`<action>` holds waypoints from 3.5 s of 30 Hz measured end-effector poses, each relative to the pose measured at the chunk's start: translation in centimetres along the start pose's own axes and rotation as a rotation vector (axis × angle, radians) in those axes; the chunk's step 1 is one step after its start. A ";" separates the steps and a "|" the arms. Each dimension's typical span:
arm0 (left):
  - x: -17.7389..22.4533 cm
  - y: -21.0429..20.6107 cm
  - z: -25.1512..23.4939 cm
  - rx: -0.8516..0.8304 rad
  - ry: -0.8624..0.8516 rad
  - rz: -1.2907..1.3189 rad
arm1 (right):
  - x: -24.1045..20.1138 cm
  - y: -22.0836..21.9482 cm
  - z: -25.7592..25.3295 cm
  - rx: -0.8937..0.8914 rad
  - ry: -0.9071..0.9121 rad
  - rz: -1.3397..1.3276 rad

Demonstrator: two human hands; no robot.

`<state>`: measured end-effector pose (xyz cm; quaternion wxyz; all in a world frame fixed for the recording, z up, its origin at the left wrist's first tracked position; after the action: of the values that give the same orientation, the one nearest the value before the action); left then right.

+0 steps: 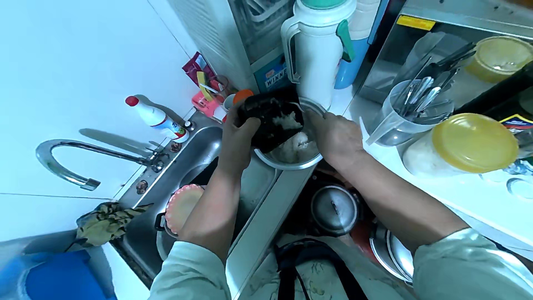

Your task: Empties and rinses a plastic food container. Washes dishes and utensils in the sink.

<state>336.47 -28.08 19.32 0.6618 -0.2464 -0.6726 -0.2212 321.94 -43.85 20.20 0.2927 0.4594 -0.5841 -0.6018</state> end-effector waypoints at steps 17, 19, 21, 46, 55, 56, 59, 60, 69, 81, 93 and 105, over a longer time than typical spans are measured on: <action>-3.5 -0.5 0.1 -0.115 0.102 0.336 | -4.0 1.4 1.4 0.164 0.426 -0.081; -3.0 0.1 0.0 -0.119 0.049 0.337 | -2.9 1.6 1.7 0.175 0.493 -0.071; -2.2 0.6 -0.4 -0.142 -0.014 0.309 | -1.8 1.5 1.9 0.163 0.520 -0.058; 1.3 -1.5 0.4 -0.183 -0.205 -0.094 | 3.3 3.1 1.4 0.290 0.205 0.004; 2.0 -2.2 1.2 -0.126 -0.259 -0.070 | 1.9 1.1 1.8 0.194 0.155 0.086; 1.9 -2.1 1.2 -0.125 -0.257 -0.067 | 1.9 1.7 2.0 0.224 0.159 0.089; 1.5 -1.9 1.4 -0.106 -0.232 -0.095 | 1.1 3.7 2.4 0.341 0.197 0.064; 1.5 -2.0 1.4 -0.099 -0.221 -0.101 | 0.7 3.7 2.4 0.344 0.218 0.056; 1.9 -2.1 1.8 -0.123 -0.254 -0.174 | 1.3 2.9 2.2 0.286 0.215 0.071; 1.9 -2.5 1.7 -0.163 -0.324 -0.265 | -0.1 3.1 2.4 0.311 0.291 0.090; 2.6 -2.6 1.7 -0.176 -0.345 -0.356 | -2.6 3.4 3.3 0.324 0.436 0.047; 3.0 -2.3 2.3 -0.187 -0.351 -0.462 | -0.9 2.0 1.9 0.332 0.351 0.156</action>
<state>333.22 -28.32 22.31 0.4423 -0.1811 -0.7915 -0.3809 320.25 -42.57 22.09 0.3556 0.5521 -0.6488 -0.3843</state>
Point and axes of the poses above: each hand's wrist, its own z-axis away from the middle knuckle, its own y-axis out of the back of the hand, x = y × z, the point moved 8 cm from there along -z, towards the middle knuckle, and after that the axes turned 4 degrees about y, right-handed, at the moved point
